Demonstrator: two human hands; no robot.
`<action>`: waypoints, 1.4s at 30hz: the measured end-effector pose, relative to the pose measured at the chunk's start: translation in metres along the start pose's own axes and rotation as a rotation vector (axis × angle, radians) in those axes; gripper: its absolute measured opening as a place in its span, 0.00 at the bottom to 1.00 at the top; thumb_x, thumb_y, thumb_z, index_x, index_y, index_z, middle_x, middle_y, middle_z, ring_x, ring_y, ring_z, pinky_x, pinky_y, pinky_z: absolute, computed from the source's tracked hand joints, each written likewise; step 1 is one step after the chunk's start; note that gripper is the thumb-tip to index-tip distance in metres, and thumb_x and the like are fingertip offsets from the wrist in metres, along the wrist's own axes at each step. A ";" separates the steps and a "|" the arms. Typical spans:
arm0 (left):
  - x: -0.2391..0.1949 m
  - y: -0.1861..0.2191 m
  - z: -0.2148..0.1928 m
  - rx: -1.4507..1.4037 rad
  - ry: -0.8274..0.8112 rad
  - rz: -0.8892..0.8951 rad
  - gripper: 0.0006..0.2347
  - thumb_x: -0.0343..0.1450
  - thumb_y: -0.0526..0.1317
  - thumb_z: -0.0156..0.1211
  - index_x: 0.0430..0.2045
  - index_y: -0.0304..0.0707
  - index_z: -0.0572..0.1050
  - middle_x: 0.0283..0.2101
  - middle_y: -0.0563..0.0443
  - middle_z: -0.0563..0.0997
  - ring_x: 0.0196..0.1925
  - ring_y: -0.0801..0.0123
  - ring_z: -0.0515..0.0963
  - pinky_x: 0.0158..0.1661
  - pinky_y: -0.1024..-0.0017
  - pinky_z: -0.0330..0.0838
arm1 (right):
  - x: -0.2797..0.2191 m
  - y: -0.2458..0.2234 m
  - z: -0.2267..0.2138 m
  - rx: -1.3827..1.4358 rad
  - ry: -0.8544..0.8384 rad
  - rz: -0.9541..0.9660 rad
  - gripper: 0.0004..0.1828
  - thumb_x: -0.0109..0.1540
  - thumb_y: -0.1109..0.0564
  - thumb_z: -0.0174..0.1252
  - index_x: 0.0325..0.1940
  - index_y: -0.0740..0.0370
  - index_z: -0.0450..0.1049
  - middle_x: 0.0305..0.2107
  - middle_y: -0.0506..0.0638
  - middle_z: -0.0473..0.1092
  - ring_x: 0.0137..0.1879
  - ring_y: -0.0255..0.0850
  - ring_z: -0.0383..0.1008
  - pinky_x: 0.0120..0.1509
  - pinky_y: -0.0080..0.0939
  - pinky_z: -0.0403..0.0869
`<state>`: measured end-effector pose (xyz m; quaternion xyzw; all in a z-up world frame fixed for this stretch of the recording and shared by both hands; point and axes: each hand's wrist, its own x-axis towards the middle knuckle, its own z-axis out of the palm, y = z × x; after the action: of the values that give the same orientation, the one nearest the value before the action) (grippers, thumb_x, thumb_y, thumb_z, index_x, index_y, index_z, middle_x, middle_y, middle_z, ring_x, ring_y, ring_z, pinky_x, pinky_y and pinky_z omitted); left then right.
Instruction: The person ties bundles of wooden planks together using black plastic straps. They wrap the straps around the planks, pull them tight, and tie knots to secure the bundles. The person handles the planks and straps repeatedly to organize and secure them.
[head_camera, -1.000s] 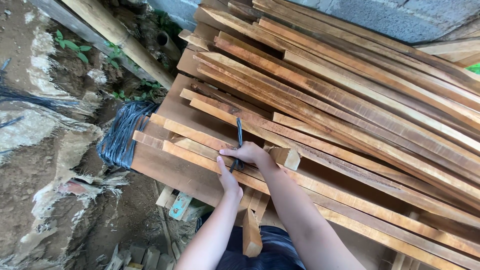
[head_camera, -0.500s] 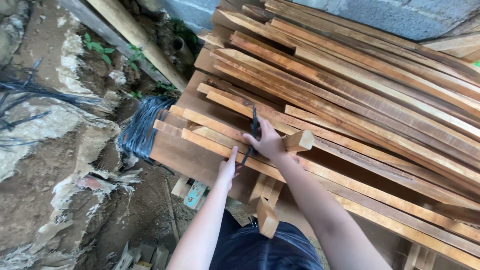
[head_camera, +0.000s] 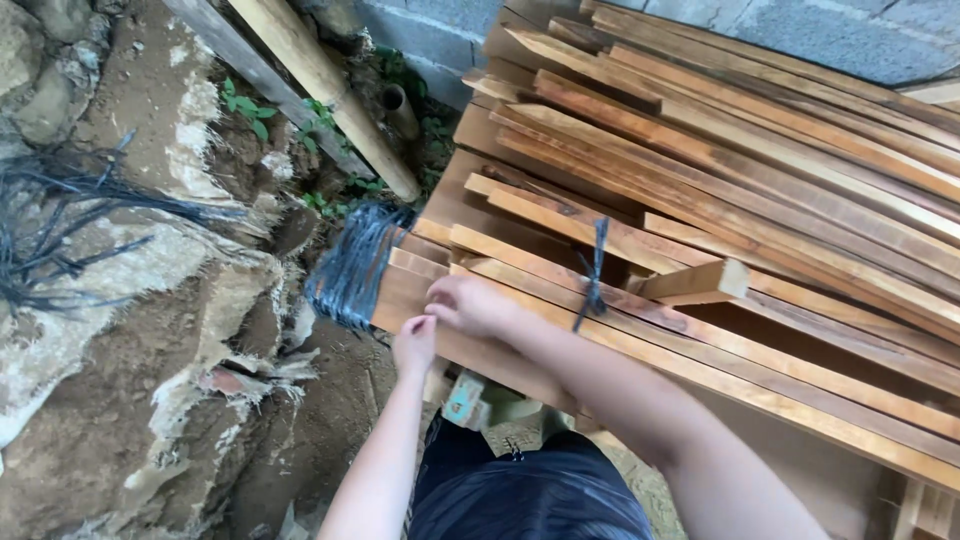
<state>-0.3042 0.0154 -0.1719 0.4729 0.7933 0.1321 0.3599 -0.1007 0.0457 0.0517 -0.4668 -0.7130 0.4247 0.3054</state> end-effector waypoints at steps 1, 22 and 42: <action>0.021 -0.009 -0.011 -0.002 -0.005 0.002 0.15 0.69 0.60 0.63 0.42 0.60 0.83 0.43 0.46 0.86 0.51 0.52 0.83 0.52 0.59 0.78 | 0.010 0.000 0.016 -0.004 0.002 0.004 0.12 0.62 0.51 0.61 0.48 0.57 0.77 0.36 0.57 0.77 0.46 0.59 0.79 0.51 0.54 0.77; 0.106 0.023 -0.153 0.293 -0.140 0.232 0.06 0.70 0.49 0.61 0.39 0.60 0.79 0.41 0.60 0.78 0.49 0.61 0.83 0.47 0.60 0.80 | 0.113 0.075 0.203 0.172 0.312 0.854 0.15 0.60 0.40 0.63 0.47 0.42 0.82 0.34 0.47 0.80 0.48 0.45 0.81 0.53 0.48 0.78; 0.123 -0.018 -0.144 -0.092 -0.220 0.570 0.08 0.68 0.33 0.52 0.30 0.48 0.79 0.45 0.51 0.80 0.44 0.50 0.83 0.44 0.59 0.77 | 0.160 0.062 0.208 0.677 0.626 0.836 0.16 0.71 0.50 0.48 0.46 0.59 0.79 0.14 0.49 0.67 0.21 0.41 0.77 0.26 0.35 0.77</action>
<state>-0.4520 0.1287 -0.1352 0.6710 0.5782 0.2114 0.4133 -0.3087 0.1397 -0.0908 -0.6861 -0.1721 0.5541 0.4389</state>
